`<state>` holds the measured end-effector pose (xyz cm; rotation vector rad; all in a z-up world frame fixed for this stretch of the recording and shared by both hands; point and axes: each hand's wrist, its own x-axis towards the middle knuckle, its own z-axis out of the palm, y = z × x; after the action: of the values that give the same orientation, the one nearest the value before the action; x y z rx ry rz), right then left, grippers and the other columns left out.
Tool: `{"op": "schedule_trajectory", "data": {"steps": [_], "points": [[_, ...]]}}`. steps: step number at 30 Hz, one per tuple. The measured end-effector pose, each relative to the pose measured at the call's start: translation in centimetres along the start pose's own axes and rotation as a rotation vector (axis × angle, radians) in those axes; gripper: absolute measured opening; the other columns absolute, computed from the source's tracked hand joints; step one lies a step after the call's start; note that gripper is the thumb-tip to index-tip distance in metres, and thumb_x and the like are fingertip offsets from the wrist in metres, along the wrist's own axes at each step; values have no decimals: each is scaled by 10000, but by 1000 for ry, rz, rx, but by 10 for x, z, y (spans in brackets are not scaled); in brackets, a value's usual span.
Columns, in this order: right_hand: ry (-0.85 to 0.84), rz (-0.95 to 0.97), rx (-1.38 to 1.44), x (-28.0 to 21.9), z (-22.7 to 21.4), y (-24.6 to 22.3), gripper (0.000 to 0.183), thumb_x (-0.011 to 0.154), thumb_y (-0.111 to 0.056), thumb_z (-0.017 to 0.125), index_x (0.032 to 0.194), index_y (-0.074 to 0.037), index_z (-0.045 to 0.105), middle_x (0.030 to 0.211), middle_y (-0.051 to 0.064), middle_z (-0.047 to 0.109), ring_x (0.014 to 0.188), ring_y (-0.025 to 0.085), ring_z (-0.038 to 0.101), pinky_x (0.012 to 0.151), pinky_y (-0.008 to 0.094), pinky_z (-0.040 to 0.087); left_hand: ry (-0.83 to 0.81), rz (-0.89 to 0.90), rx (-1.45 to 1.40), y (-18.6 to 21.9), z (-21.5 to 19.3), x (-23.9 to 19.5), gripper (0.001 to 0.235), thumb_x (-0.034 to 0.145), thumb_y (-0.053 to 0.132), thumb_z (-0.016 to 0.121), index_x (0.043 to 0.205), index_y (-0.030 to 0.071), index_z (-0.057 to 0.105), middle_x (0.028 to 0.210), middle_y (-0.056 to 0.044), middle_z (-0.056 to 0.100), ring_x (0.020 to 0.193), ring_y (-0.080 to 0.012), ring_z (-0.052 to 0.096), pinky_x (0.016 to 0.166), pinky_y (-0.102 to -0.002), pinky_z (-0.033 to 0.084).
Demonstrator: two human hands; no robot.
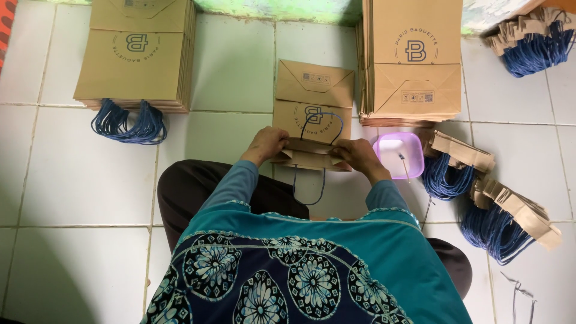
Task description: The person sits on the floor and assembles paper bags by applying glue to cardboard inserts and attaching blue string handles. They fold the bag flaps to secure the handles and place the finished bags into a stack.
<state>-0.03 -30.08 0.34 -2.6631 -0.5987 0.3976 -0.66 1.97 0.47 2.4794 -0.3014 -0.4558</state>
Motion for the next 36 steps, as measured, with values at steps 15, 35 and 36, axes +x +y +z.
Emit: {"op": "schedule_trajectory", "data": {"steps": [15,35,36], "points": [[47,-10,74,-3,-8,-14,145,958,-303,678,1039,-197,735,853,110,770,843,371,742,798,521,600,18,-39,-40,55,-10,-15,255,928,264,693,1165,180,738,1114,-42,759,1123,-277,689,976,-450,525],[337,-412,-179,-20,57,-13,391,975,-124,611,1338,-262,652,1367,43,631,1316,262,539,1141,445,400,-56,160,446,15,52,-32,504,1047,296,415,1527,324,264,1635,-52,201,1504,-333,204,1175,-631,236],[157,-324,-97,-26,53,-20,487,1004,-106,561,1479,-215,567,1556,86,509,1480,319,392,1251,526,243,-202,101,491,20,45,-44,683,1007,313,374,1623,303,80,1718,-49,-10,1568,-321,4,1230,-655,71]]}}
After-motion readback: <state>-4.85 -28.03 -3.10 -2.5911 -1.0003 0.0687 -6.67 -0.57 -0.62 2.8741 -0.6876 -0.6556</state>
